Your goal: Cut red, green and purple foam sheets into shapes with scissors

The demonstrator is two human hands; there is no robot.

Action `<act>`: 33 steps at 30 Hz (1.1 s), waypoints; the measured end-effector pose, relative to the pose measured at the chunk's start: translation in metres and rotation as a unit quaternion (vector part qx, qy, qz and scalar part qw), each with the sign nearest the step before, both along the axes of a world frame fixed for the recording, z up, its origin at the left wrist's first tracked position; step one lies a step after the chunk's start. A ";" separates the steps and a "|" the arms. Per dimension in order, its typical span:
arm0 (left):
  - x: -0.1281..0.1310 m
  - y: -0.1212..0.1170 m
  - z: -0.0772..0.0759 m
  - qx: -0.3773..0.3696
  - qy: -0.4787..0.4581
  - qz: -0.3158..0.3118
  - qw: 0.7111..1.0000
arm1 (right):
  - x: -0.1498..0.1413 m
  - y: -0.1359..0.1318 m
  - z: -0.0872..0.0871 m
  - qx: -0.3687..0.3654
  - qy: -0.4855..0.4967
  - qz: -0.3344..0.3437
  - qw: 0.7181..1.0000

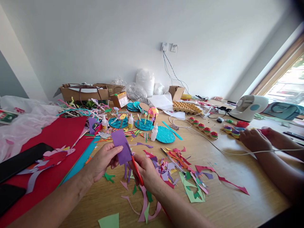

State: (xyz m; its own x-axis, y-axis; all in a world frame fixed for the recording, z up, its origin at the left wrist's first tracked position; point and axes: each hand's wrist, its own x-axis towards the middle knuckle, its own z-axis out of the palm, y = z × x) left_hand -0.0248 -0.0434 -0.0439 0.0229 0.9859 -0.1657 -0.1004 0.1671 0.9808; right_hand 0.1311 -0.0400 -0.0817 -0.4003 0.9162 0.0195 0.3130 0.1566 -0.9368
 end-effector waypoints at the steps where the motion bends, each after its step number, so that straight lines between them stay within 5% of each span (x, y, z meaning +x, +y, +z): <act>1: 0.000 0.000 0.000 -0.004 -0.004 -0.002 1.000 | 0.000 0.000 0.000 -0.004 0.003 0.001 1.000; 22: -0.001 0.001 -0.008 -0.040 -0.039 -0.048 0.997 | 0.002 0.001 -0.001 0.007 -0.006 -0.002 1.000; 28: -0.001 0.003 -0.004 -0.003 -0.038 0.033 0.999 | 0.000 -0.001 -0.001 0.017 -0.012 0.012 1.000; 33: 0.001 0.003 -0.005 -0.013 -0.026 0.035 0.999 | 0.000 -0.001 -0.001 0.032 -0.009 0.024 0.999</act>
